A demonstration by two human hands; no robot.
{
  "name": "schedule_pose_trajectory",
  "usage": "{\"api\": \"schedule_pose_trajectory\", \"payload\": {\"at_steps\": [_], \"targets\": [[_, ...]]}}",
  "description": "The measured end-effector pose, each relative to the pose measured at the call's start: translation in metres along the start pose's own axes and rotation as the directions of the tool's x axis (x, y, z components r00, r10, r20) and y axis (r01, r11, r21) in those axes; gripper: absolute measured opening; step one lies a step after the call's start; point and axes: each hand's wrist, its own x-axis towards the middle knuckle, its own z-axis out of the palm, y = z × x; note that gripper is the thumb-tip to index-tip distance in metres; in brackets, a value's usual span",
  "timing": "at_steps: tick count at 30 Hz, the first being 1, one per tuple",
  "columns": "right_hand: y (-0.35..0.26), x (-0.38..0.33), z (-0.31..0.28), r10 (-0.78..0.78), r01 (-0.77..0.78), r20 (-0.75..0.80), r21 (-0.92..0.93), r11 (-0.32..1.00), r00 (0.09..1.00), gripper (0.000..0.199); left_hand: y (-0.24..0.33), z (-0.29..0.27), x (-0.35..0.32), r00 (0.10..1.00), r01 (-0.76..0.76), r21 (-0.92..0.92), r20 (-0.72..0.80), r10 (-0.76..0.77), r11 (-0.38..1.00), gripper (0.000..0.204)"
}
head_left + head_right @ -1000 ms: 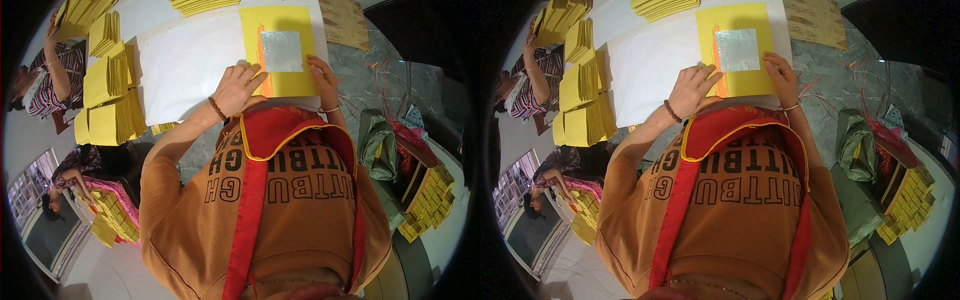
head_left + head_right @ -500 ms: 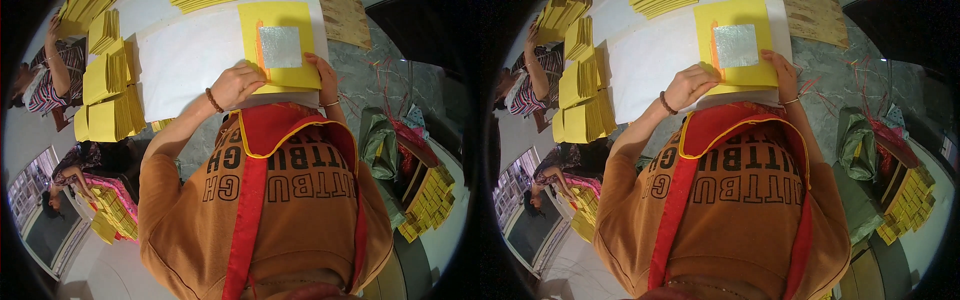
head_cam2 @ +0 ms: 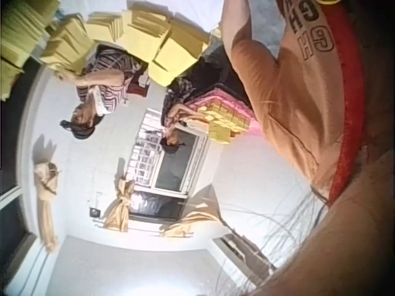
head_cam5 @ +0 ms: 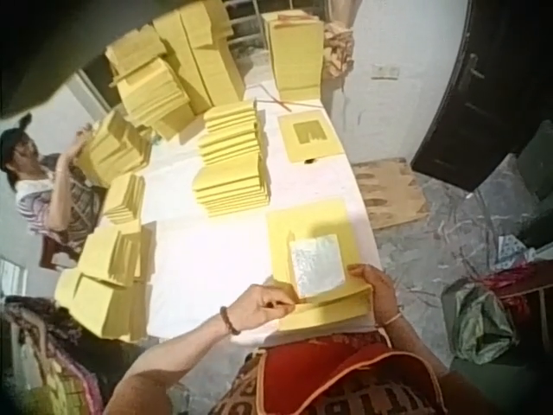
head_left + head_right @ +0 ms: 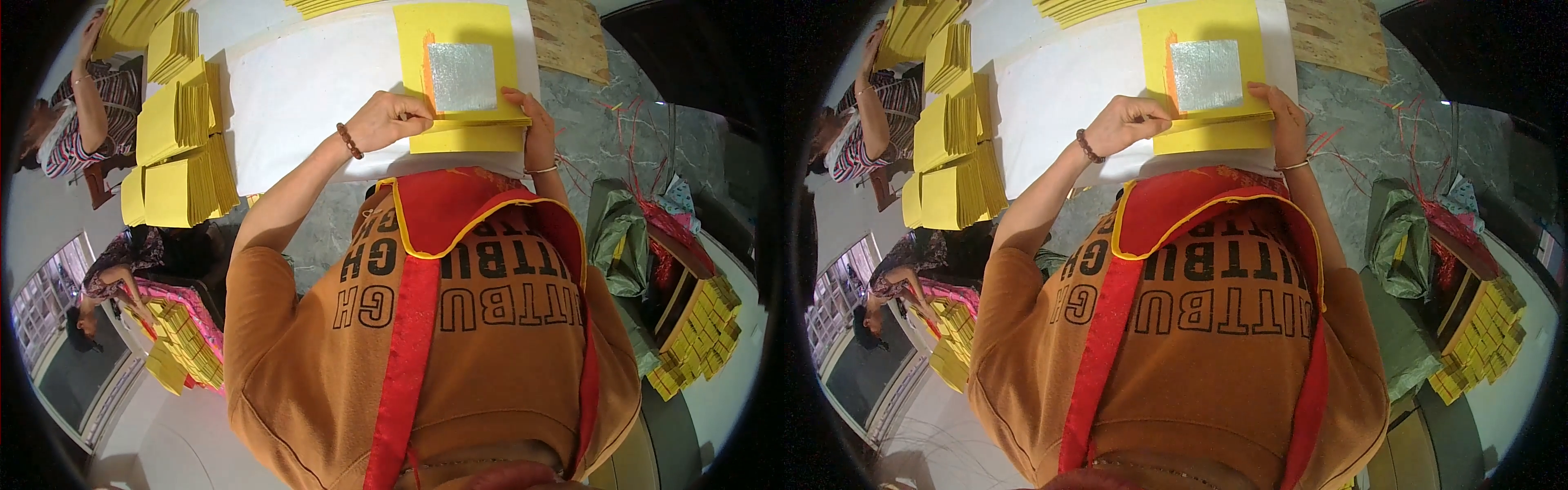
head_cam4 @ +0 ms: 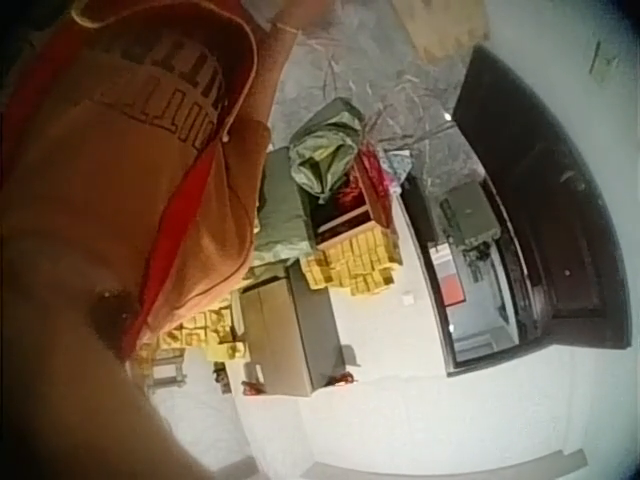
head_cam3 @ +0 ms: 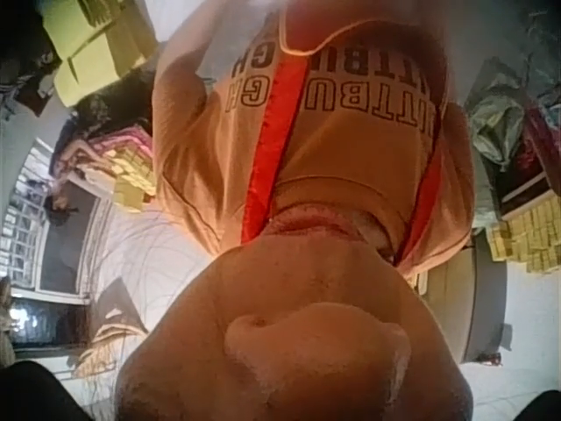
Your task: The recorder is seen organizing and stacking sheets of yellow paper with foil inserts on a work table.
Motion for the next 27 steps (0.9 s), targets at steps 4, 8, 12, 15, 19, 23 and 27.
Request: {"api": "schedule_pose_trajectory", "payload": {"at_steps": [4, 8, 12, 15, 19, 23, 27], "targets": [[-0.003, -0.001, 0.002, -0.003, 0.003, -0.007, -0.023, 1.000, 1.000, 0.035, 0.000, -0.003, 0.004, 0.998, 0.025, -0.034, 0.052, -0.024, 0.999, 0.016], [-0.004, 0.000, 0.001, -0.012, 0.012, -0.002, -0.042, 0.999, 1.000, 0.035, 0.001, -0.005, 0.008, 0.996, 0.041, -0.020, 0.083, -0.039, 0.999, 0.017], [-0.006, -0.003, -0.003, -0.022, 0.025, 0.034, -0.091, 0.996, 0.999, 0.034, 0.000, -0.005, 0.008, 0.995, 0.055, -0.035, 0.087, -0.052, 0.998, 0.017], [-0.004, -0.005, -0.011, -0.044, 0.058, 0.131, -0.105, 0.993, 0.990, 0.029, 0.000, -0.006, 0.009, 0.995, 0.087, -0.126, 0.057, -0.081, 0.988, 0.018], [0.003, -0.004, -0.016, -0.204, 0.292, 0.236, -0.442, 0.848, 0.950, 0.039, -0.005, -0.004, 0.006, 0.999, 0.038, -0.098, 0.023, -0.036, 0.994, 0.018], [0.012, 0.002, -0.022, -0.290, 0.388, 0.285, -0.402, 0.829, 0.914, 0.029, 0.003, -0.005, 0.000, 0.995, -0.099, -0.096, -0.004, 0.099, 0.990, 0.024], [0.017, 0.003, -0.021, -0.224, 0.298, 0.237, -0.349, 0.888, 0.945, 0.020, 0.001, -0.009, -0.003, 0.868, -0.364, 0.604, -0.055, 0.493, 0.709, 0.037]]}}
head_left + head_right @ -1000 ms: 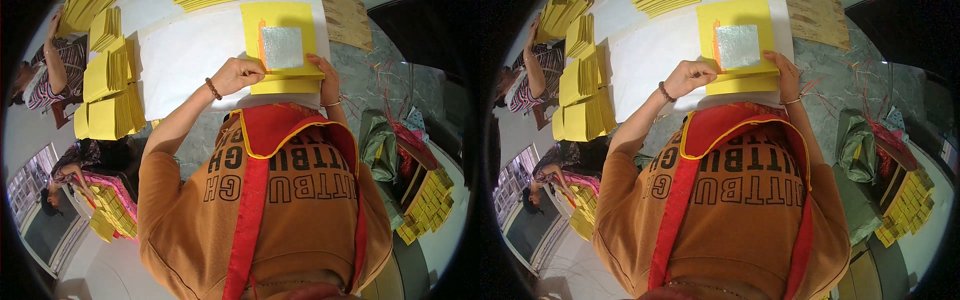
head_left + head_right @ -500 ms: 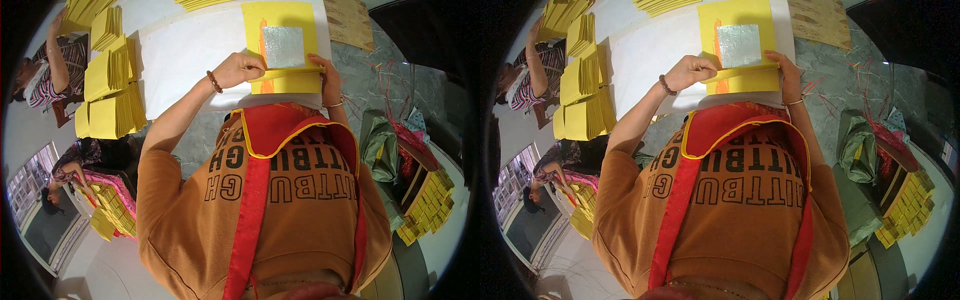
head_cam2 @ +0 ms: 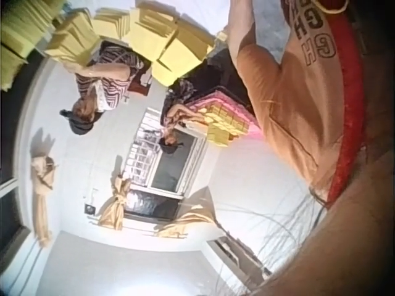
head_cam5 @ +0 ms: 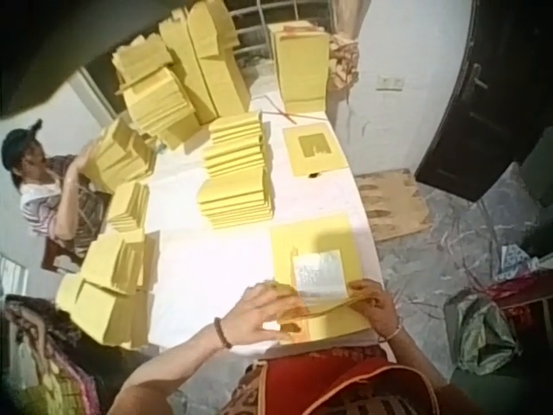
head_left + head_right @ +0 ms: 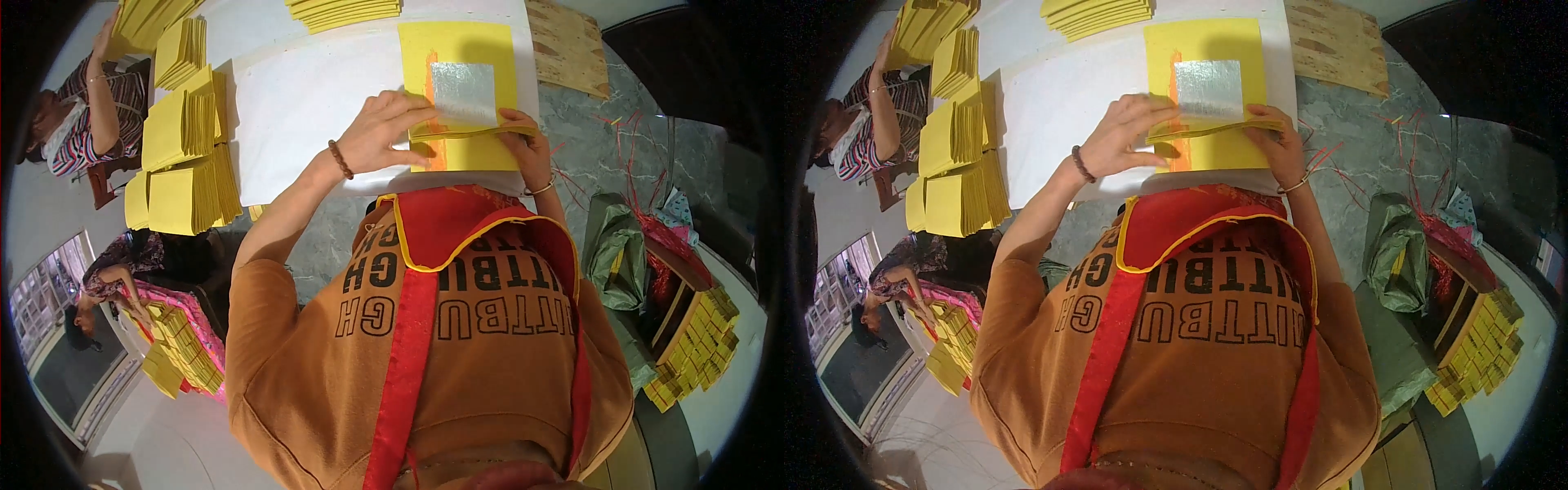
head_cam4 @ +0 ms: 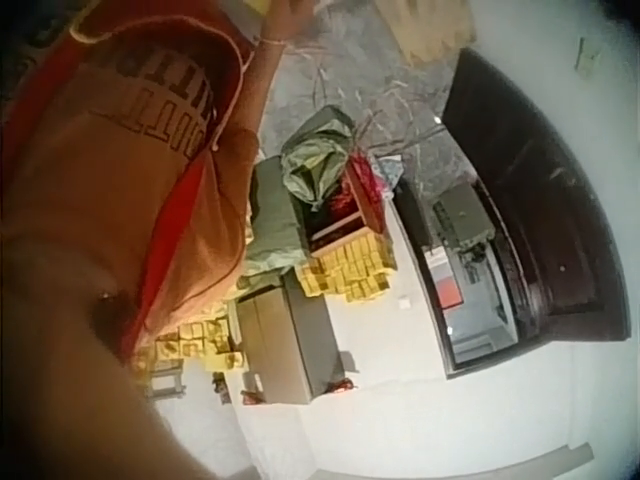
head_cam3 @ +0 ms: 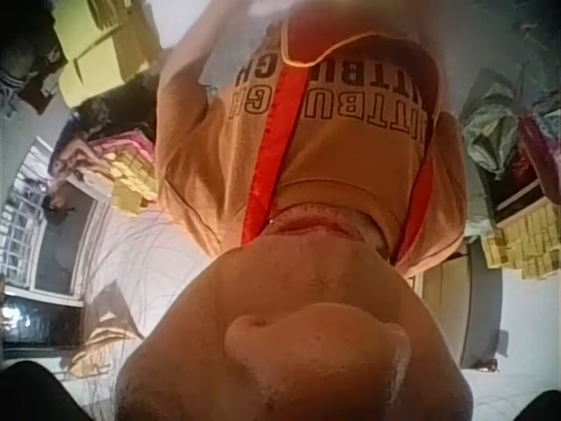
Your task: The recorder is seen organizing and stacking sheets of yellow paper with foil inserts on a work table.
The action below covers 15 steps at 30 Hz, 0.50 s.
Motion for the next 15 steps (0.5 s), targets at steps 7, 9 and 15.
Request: {"api": "schedule_pose_trajectory", "payload": {"at_steps": [7, 9, 15], "targets": [[-0.038, 0.010, -0.005, -0.232, 0.226, 0.032, -0.400, 0.888, 0.972, 0.025, -0.003, 0.012, -0.005, 0.991, -0.080, 0.371, -0.071, 0.114, 0.925, 0.049], [-0.054, 0.007, -0.005, -0.321, 0.290, 0.032, -0.521, 0.803, 0.947, 0.026, 0.006, 0.005, -0.009, 0.982, -0.141, 0.427, -0.054, 0.181, 0.893, 0.046], [-0.050, -0.003, -0.019, -0.272, 0.491, 0.440, -0.527, 0.693, 0.856, 0.025, 0.022, 0.015, -0.025, 0.985, -0.129, 0.090, -0.107, 0.138, 0.988, 0.039]]}}
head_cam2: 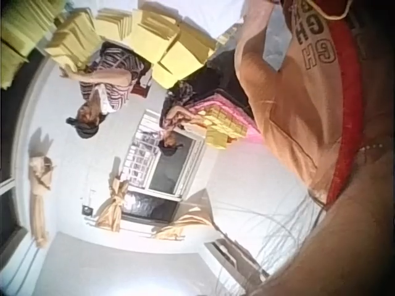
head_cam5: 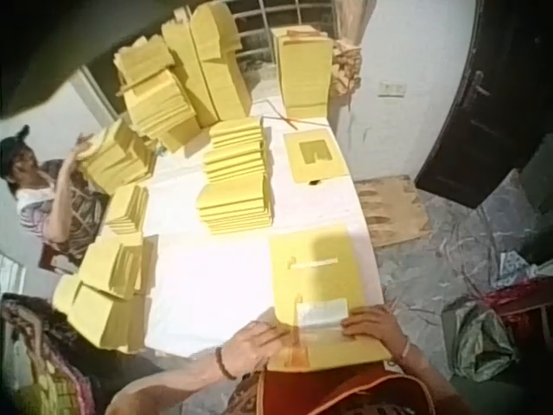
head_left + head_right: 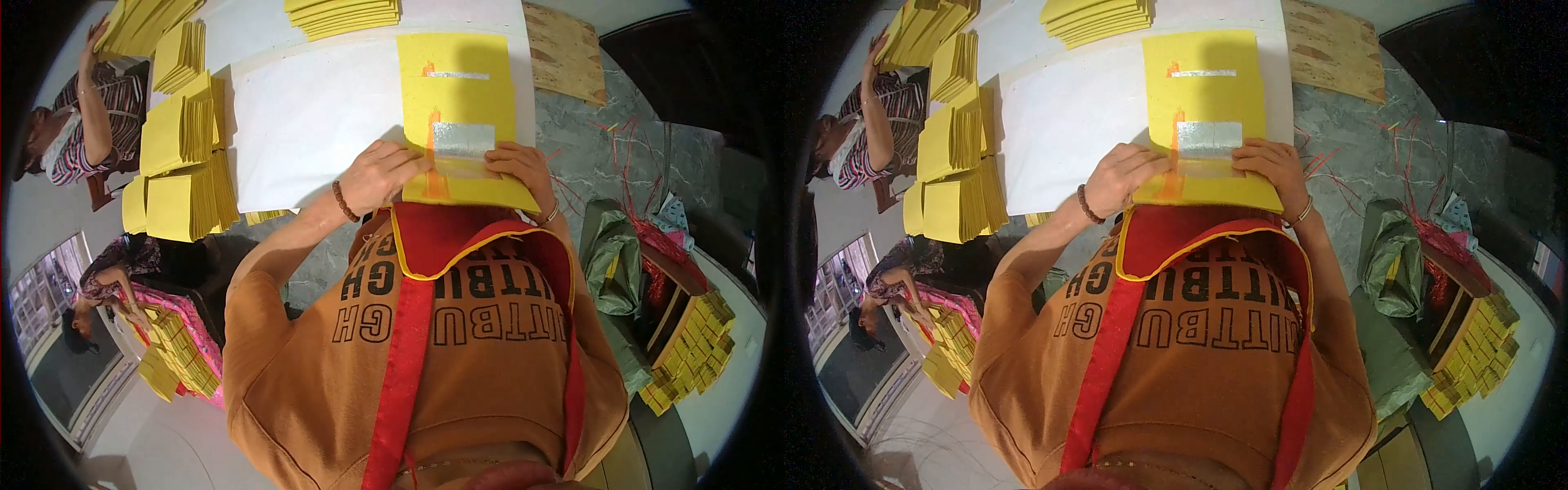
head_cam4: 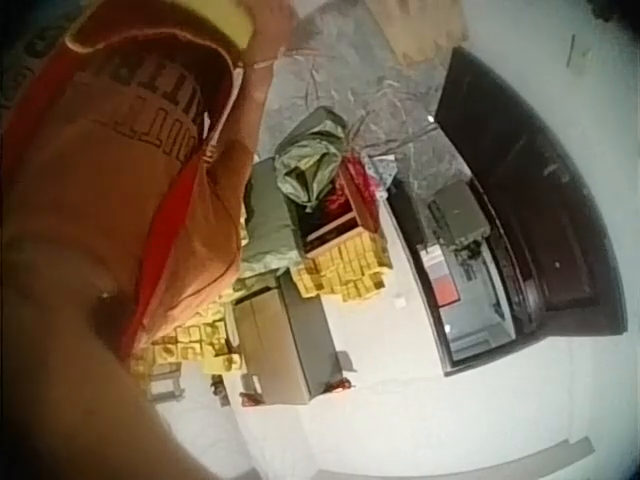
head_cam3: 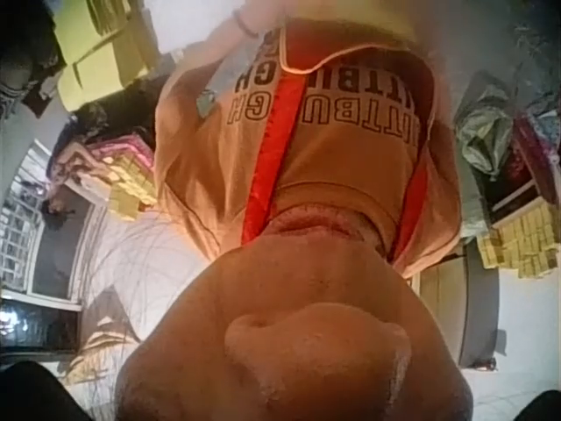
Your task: The recorder is seen organizing and stacking sheets of yellow paper with foil inserts on a work table.
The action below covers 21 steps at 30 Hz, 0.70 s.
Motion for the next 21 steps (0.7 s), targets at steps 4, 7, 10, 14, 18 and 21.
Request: {"api": "schedule_pose_trajectory", "payload": {"at_steps": [4, 7, 10, 14, 18, 21], "targets": [[-0.006, 0.001, 0.009, 0.279, -0.267, -0.001, 0.287, 0.920, 0.960, 0.022, -0.006, 0.008, 0.002, 0.961, 0.269, -0.249, 0.003, -0.276, 0.930, 0.019], [-0.009, 0.008, 0.012, 0.518, -0.495, 0.082, 0.451, 0.743, 0.851, 0.028, -0.011, 0.013, 0.012, 0.861, 0.502, -0.292, 0.087, -0.500, 0.814, 0.024], [-0.016, 0.023, 0.017, 0.665, -0.458, 0.070, 0.778, 0.430, 0.744, 0.035, -0.019, 0.024, 0.020, 0.645, 0.705, -0.534, 0.211, -0.734, 0.467, 0.024], [-0.018, 0.029, 0.015, 0.679, -0.412, 0.029, 0.813, 0.411, 0.733, 0.045, -0.022, 0.034, 0.018, 0.626, 0.681, -0.612, 0.202, -0.753, 0.402, 0.026], [-0.005, 0.026, 0.022, 0.672, -0.481, -0.053, 0.657, 0.581, 0.739, 0.050, -0.022, 0.029, 0.025, 0.602, 0.693, -0.621, 0.218, -0.768, 0.367, 0.037], [-0.004, 0.027, 0.025, 0.700, -0.487, -0.061, 0.676, 0.553, 0.711, 0.050, -0.023, 0.029, 0.028, 0.601, 0.706, -0.587, 0.201, -0.774, 0.396, 0.044]]}}
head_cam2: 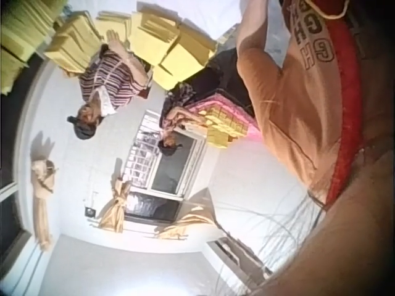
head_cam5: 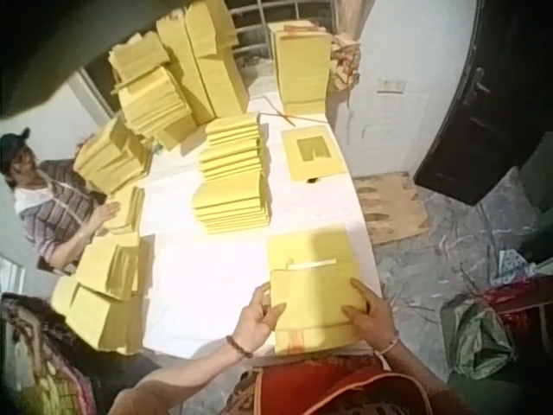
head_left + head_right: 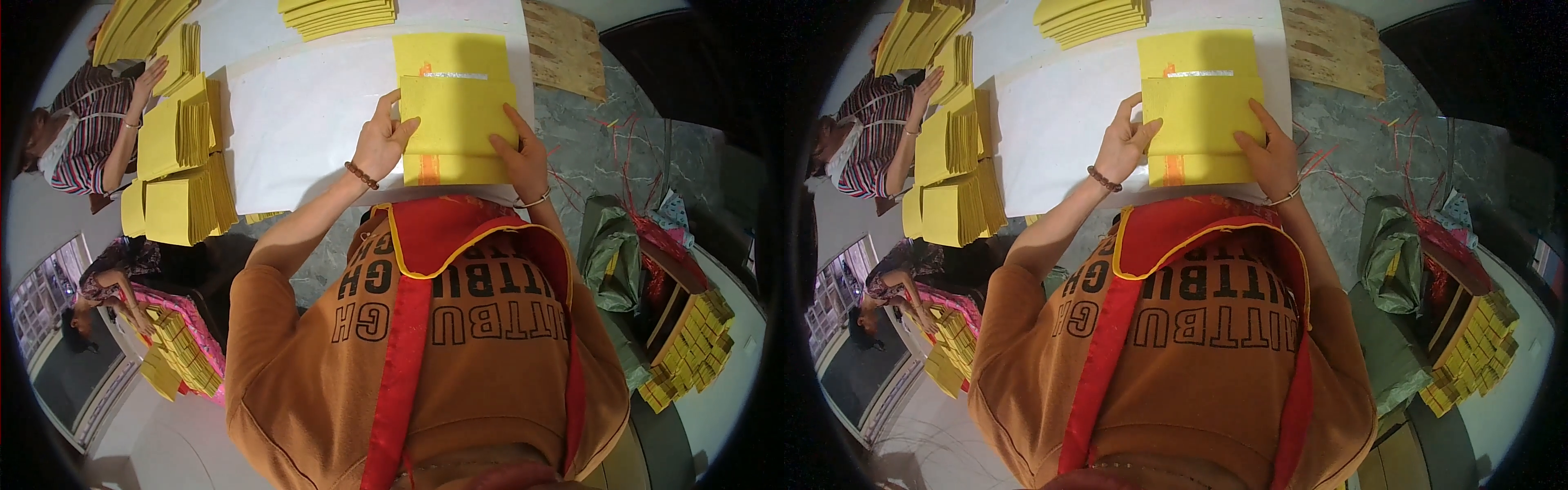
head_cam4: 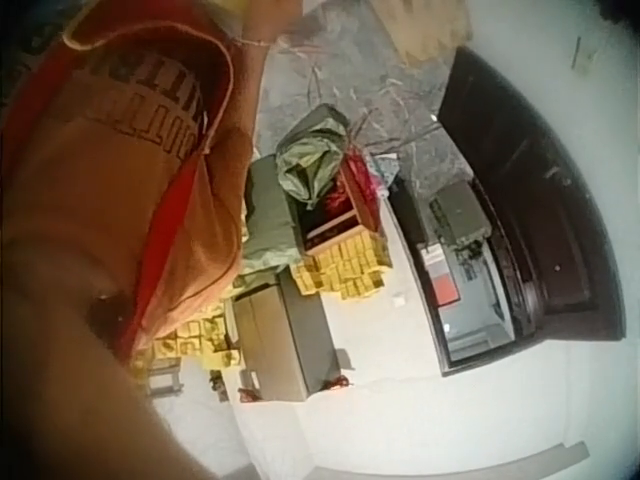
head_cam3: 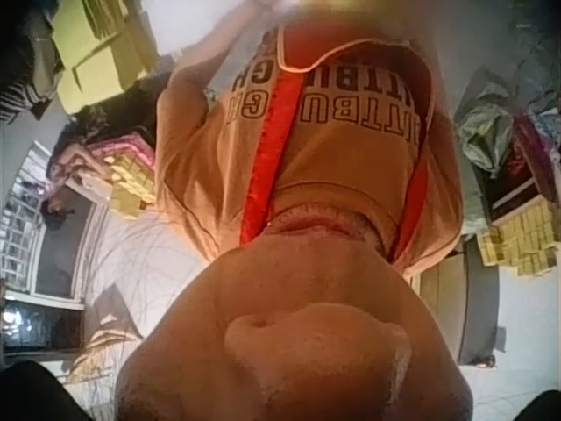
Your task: The recorder is seen organizing and stacking sheets of yellow paper with foil inserts on a work table.
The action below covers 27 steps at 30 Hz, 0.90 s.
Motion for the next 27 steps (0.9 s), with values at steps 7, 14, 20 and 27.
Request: {"api": "schedule_pose_trajectory", "payload": {"at_steps": [7, 14, 20, 27], "targets": [[0.003, 0.003, 0.003, -0.039, 0.037, -0.028, -0.042, 0.998, 0.999, 0.051, -0.008, 0.006, 0.002, 0.994, -0.077, -0.159, -0.092, 0.063, 0.984, 0.052], [0.002, 0.005, -0.001, -0.018, 0.017, -0.006, -0.109, 0.994, 1.000, 0.052, 0.012, -0.005, -0.008, 0.964, -0.165, 0.083, -0.195, 0.179, 0.983, 0.056], [0.003, 0.005, 0.000, -0.016, 0.015, -0.006, -0.111, 0.994, 1.000, 0.052, 0.029, 0.016, -0.023, 0.664, -0.695, 0.636, 0.392, 0.636, 0.334, 0.059], [-0.007, -0.001, 0.007, -0.145, 0.115, -0.049, -0.393, 0.912, 0.988, 0.054, 0.007, 0.022, -0.017, 0.717, -0.671, 0.674, 0.487, 0.498, 0.308, 0.067]]}}
